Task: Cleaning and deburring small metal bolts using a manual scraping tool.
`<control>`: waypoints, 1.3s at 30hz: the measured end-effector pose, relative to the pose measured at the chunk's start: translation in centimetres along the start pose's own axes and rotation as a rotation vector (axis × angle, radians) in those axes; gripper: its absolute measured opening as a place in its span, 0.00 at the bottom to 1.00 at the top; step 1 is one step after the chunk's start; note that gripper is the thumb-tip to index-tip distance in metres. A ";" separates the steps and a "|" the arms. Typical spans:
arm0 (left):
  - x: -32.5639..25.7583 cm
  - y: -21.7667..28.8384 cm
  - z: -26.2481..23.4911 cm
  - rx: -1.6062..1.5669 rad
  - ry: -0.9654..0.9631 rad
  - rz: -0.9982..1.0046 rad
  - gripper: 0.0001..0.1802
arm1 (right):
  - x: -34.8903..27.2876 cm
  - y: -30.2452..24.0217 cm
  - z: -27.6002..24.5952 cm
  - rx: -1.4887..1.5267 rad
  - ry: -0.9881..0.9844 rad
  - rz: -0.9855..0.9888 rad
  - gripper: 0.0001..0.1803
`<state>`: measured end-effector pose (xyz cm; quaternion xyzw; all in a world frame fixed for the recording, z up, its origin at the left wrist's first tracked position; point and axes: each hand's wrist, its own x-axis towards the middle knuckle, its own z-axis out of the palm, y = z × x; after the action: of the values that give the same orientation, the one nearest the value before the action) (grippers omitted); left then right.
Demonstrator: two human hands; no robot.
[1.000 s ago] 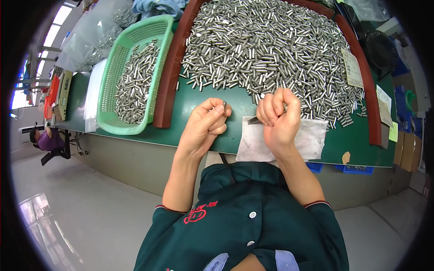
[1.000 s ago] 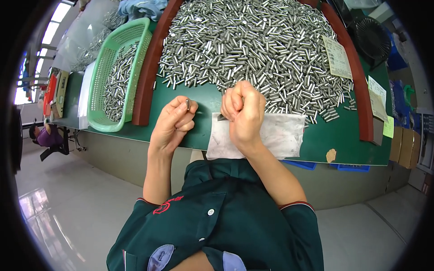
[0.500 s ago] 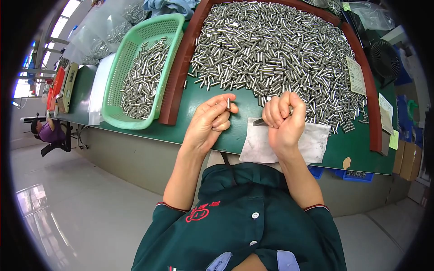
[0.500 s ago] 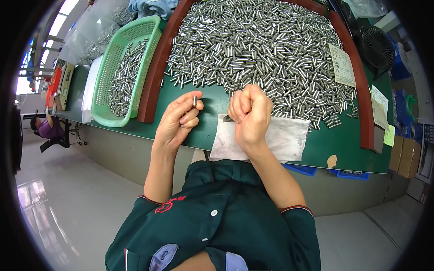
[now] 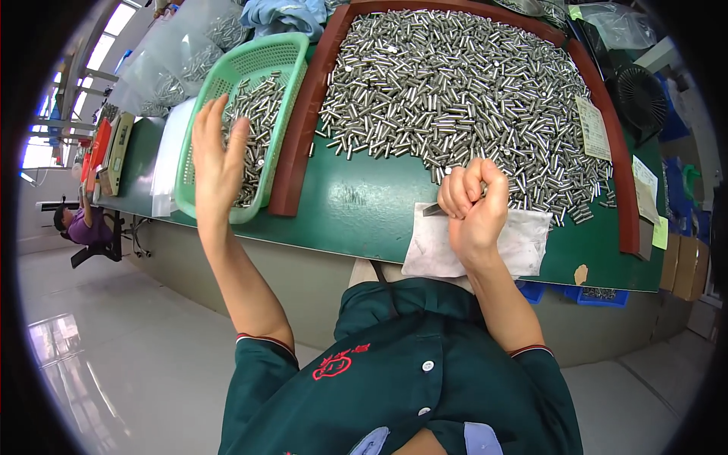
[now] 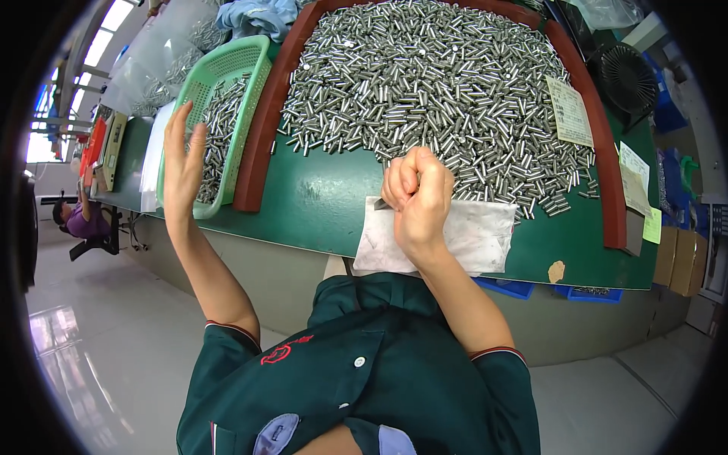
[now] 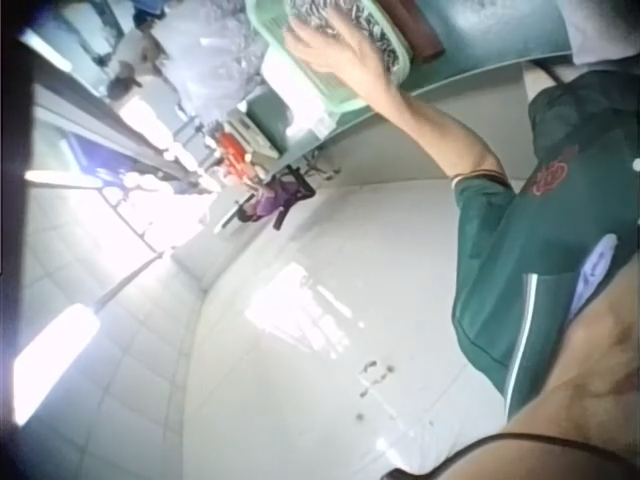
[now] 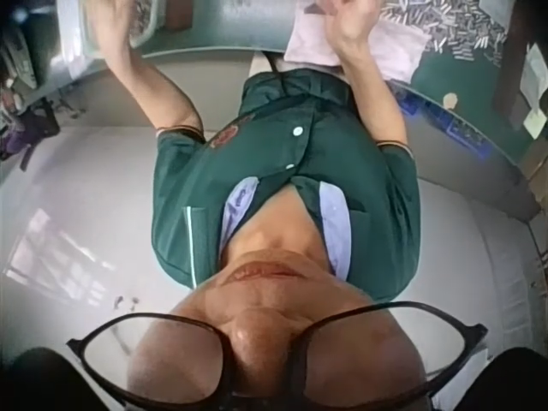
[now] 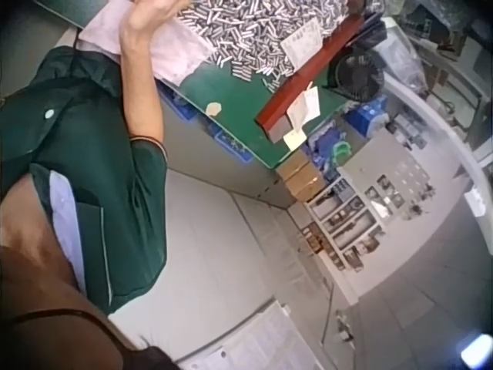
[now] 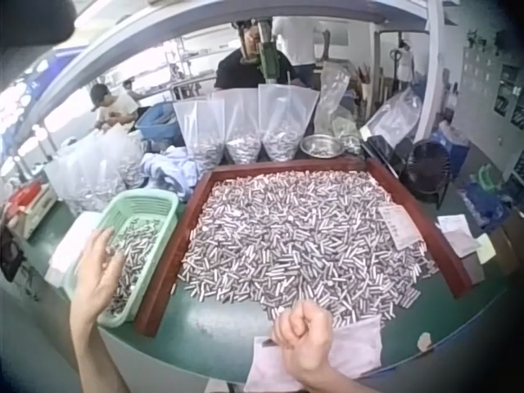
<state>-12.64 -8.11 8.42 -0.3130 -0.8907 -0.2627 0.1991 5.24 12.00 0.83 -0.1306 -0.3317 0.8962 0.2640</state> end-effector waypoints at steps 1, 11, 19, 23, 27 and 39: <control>-0.5 -0.2 0.4 0.226 0.063 0.069 0.22 | 0.1 0.0 0.0 -0.004 0.005 -0.001 0.20; -5.2 7.2 9.6 -0.337 -0.152 0.049 0.14 | 0.1 -0.1 0.3 0.072 0.000 0.015 0.20; -6.4 7.1 10.5 -0.383 -0.181 0.054 0.07 | -0.6 0.0 0.4 0.050 0.040 0.032 0.20; -6.3 8.1 9.4 -0.550 -0.195 -0.089 0.05 | -0.4 -0.1 0.2 0.056 0.052 0.037 0.20; -6.8 7.4 8.9 -0.933 -0.317 -0.434 0.04 | -0.1 -0.2 0.7 0.035 0.014 0.024 0.19; -7.4 7.1 9.0 -1.063 -0.491 -0.559 0.09 | 0.2 0.1 -0.1 0.022 0.012 0.013 0.19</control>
<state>-4.24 -1.38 -0.08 -0.1761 -0.7067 -0.6304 -0.2685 5.11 12.06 0.62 -0.1350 -0.3194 0.9007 0.2618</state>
